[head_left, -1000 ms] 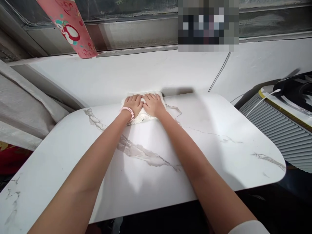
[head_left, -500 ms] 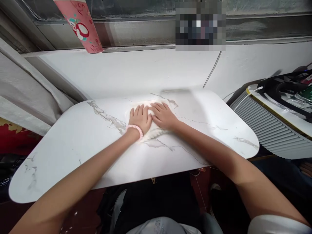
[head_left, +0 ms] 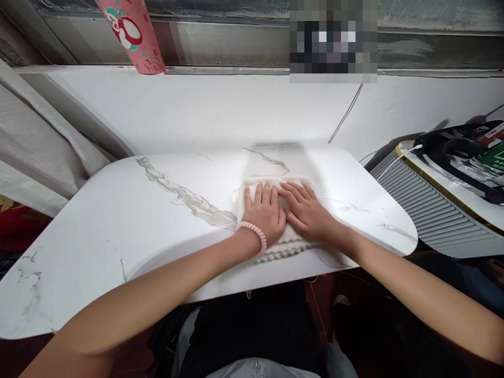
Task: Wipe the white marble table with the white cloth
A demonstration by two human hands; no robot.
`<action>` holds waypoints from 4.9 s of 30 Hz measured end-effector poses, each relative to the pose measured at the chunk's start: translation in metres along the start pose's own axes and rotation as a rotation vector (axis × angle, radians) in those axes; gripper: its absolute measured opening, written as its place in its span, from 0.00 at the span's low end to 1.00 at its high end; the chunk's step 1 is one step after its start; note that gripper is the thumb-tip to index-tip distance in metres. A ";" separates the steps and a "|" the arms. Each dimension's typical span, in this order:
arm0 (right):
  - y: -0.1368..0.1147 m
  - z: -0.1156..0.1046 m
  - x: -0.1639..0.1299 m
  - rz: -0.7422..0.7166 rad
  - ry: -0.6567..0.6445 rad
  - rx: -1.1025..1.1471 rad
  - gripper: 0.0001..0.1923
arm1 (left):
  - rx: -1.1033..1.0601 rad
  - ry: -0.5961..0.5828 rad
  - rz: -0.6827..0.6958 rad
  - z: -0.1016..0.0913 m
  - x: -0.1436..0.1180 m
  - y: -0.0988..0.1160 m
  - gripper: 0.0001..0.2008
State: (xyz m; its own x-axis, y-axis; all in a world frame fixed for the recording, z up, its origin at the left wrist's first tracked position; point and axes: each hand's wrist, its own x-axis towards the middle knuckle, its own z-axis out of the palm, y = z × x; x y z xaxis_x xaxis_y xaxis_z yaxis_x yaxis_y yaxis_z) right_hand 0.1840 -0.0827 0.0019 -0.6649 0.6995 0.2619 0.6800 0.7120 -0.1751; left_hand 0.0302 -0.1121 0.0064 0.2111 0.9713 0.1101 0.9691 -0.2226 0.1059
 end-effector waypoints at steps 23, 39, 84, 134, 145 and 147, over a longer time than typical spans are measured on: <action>0.128 0.036 0.146 0.220 0.204 0.172 0.23 | -0.013 0.098 0.003 0.018 0.188 -0.058 0.25; 0.080 -0.015 -0.012 0.102 0.136 0.152 0.23 | -0.014 -0.012 0.041 0.006 0.061 0.048 0.30; 0.222 -0.001 0.095 0.185 0.138 -0.063 0.29 | -0.259 0.113 0.046 0.034 0.238 0.028 0.25; -0.033 0.020 0.041 0.267 0.115 -0.049 0.23 | -0.035 0.097 0.085 0.004 0.013 -0.053 0.27; 0.016 0.047 0.157 0.364 0.186 -0.069 0.21 | -0.138 0.117 0.036 0.004 0.128 -0.121 0.22; 0.021 0.050 0.174 0.349 0.181 -0.076 0.20 | -0.154 0.142 0.018 0.004 0.139 -0.130 0.21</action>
State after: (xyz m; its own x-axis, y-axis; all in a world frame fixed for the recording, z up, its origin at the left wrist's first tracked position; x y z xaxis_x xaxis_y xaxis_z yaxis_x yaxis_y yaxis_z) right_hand 0.0674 0.0572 -0.0039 -0.3294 0.8717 0.3629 0.8809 0.4221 -0.2142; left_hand -0.0662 0.0524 0.0040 0.1974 0.9479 0.2500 0.9323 -0.2604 0.2511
